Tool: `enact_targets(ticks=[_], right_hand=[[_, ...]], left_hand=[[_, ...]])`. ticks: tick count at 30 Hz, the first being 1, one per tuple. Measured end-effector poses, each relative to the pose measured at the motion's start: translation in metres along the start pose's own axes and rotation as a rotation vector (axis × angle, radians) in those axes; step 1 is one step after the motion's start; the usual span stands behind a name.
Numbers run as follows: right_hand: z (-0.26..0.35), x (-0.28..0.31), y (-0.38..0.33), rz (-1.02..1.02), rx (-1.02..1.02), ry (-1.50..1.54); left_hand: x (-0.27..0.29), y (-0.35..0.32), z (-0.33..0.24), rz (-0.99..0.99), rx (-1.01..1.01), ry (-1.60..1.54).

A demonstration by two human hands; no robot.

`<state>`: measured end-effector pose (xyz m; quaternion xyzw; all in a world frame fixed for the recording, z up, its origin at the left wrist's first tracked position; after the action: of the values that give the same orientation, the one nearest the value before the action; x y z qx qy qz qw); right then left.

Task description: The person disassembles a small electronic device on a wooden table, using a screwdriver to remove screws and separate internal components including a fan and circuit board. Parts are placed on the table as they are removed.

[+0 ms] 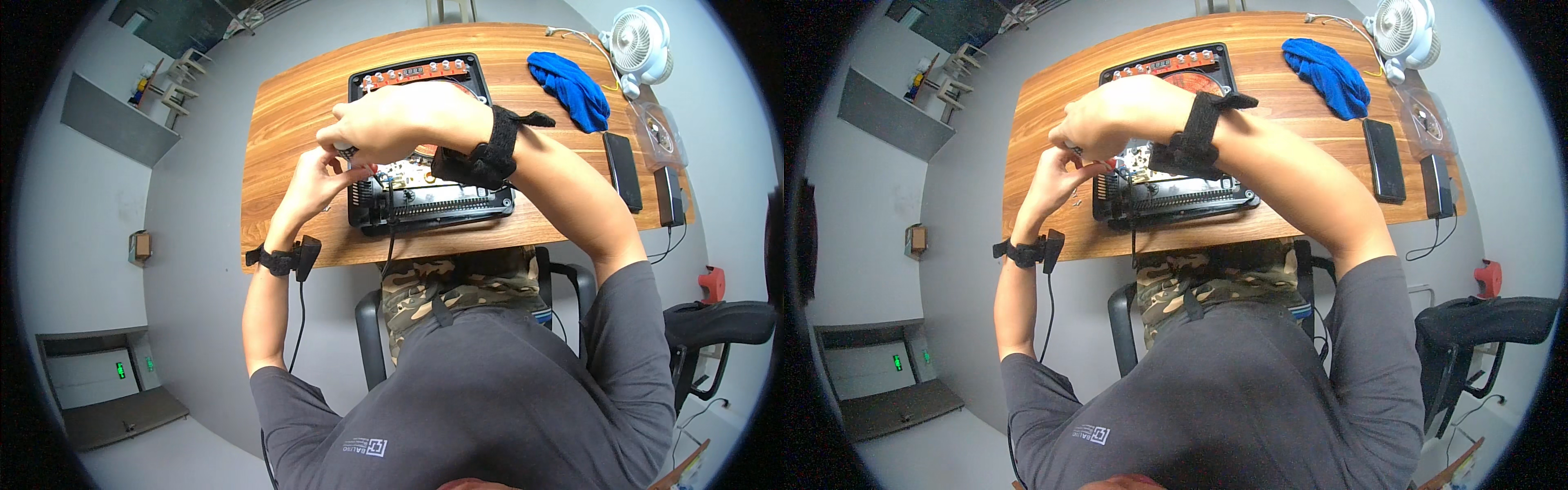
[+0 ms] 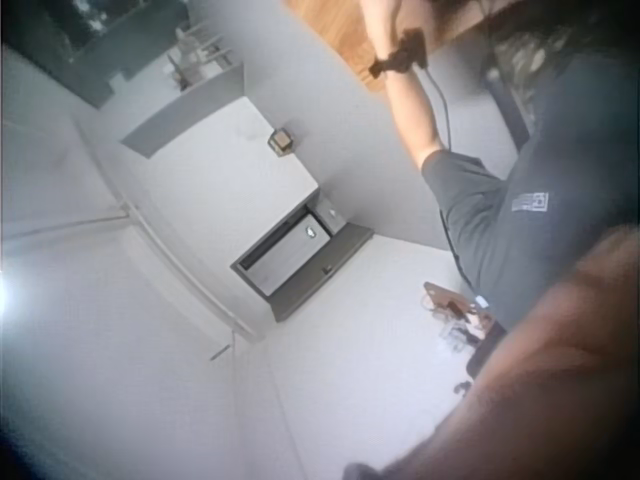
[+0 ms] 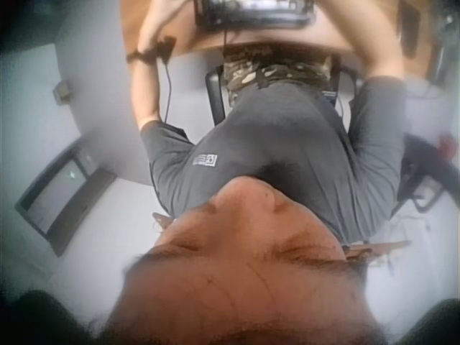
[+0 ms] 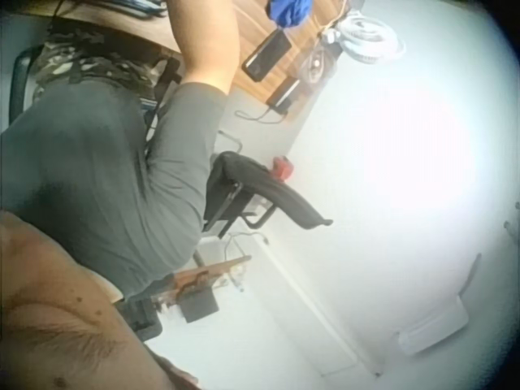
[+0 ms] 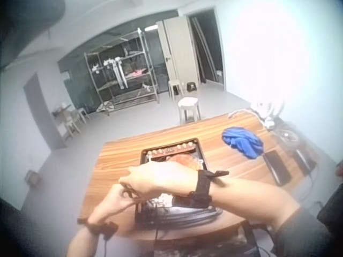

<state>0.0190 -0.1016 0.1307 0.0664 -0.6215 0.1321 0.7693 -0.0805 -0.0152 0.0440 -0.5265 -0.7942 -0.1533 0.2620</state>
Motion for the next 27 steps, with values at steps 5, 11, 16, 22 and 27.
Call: enact_targets(ticks=[5, 11, 16, 22, 27], right_hand=[[0.007, 0.005, 0.009, 0.113, -0.128, -0.102], [-0.007, -0.005, 0.001, -0.059, 0.048, -0.002], [0.003, 0.0, 0.0, -0.195, 0.042, 0.022], [-0.007, -0.009, 0.01, -0.243, 0.018, -0.048], [-0.006, -0.006, 0.002, -0.272, 0.122, 0.019]], left_hand=[[-0.003, 0.0, 0.008, -0.056, 0.051, -0.087], [0.0, 0.0, -0.006, -0.016, -0.015, 0.206], [-0.001, -0.003, 0.007, -0.1, -0.012, -0.151], [-0.005, -0.003, -0.006, -0.077, 0.002, -0.044], [0.0, -0.003, 0.006, -0.028, 0.011, 0.045]])
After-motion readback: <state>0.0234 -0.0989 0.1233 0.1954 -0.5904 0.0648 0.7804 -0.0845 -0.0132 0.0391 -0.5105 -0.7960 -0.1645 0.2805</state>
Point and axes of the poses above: each hand's wrist, its own y-axis towards the middle knuckle, its own x-axis out of the back of the hand, z = x × y, the point moved 6 cm from there along y, towards the middle knuckle, and after that the axes turned 4 degrees about x, right-handed, at the moved point
